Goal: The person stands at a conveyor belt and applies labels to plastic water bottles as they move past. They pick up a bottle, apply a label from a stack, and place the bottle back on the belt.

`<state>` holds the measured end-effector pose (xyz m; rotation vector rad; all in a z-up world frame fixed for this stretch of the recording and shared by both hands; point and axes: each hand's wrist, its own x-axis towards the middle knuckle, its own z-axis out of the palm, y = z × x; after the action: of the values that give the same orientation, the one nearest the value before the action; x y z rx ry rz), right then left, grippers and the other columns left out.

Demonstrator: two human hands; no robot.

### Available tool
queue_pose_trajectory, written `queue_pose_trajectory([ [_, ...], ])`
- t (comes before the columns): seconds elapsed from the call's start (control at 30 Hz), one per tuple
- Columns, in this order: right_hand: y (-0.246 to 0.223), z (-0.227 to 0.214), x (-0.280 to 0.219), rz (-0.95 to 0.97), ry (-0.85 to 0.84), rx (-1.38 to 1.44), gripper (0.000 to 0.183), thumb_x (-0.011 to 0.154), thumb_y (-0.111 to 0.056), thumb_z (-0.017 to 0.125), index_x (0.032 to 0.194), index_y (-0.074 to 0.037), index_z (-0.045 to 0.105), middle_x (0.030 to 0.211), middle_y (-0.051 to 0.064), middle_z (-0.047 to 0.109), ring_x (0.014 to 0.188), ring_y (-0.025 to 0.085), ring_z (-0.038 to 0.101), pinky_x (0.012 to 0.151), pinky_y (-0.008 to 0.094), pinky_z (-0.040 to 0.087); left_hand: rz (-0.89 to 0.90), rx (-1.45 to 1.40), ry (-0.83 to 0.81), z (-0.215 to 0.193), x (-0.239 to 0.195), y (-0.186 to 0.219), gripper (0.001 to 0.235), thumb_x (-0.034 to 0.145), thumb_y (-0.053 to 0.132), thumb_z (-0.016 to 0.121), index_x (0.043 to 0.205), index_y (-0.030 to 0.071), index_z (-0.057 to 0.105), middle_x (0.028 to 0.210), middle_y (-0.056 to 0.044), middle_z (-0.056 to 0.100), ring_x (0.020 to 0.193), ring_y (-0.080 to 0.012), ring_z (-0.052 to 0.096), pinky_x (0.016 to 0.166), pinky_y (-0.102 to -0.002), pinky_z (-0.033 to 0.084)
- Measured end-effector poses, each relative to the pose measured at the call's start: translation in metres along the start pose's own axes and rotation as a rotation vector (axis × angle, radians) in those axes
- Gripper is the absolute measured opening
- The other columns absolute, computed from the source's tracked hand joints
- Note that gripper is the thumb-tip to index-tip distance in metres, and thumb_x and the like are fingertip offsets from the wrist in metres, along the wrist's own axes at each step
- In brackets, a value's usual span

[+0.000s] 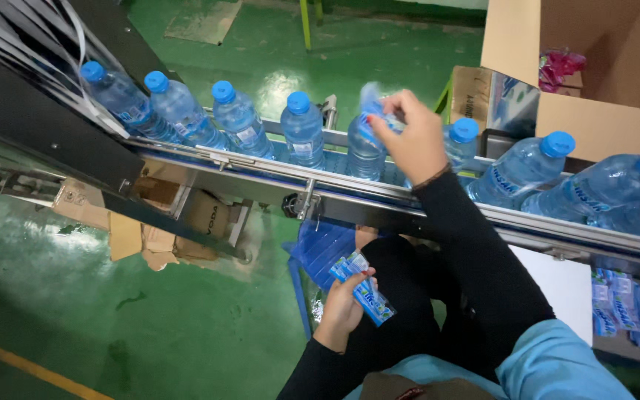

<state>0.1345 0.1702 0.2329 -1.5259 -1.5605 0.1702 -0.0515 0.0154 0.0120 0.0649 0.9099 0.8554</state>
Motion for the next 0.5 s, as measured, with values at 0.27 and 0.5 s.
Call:
queue_pose_trajectory([
  [0.27, -0.013, 0.064, -0.037, 0.054, -0.016, 0.074, 0.109, 0.080, -0.013, 0.090, 0.160, -0.006, 0.016, 0.147, 0.043, 0.044, 0.131, 0.057, 0.052, 0.112, 0.063, 0.045, 0.370, -0.099, 0.043, 0.006, 0.008, 0.019, 0.021, 0.089, -0.009, 0.073, 0.109, -0.008, 0.072, 0.099, -0.023, 0.075, 0.087, -0.0319, 0.076, 0.083, -0.048, 0.061],
  [0.5, -0.008, 0.051, -0.152, 0.372, -0.395, 0.148, 0.074, 0.063, -0.065, 0.087, 0.117, -0.023, 0.060, 0.100, 0.010, 0.066, 0.102, 0.035, 0.069, 0.090, 0.047, 0.053, 0.542, -0.155, 0.190, 0.022, 0.036, 0.040, 0.014, 0.091, -0.008, 0.075, 0.089, 0.003, 0.066, 0.085, -0.016, 0.076, 0.068, -0.0217, 0.072, 0.068, -0.035, 0.061],
])
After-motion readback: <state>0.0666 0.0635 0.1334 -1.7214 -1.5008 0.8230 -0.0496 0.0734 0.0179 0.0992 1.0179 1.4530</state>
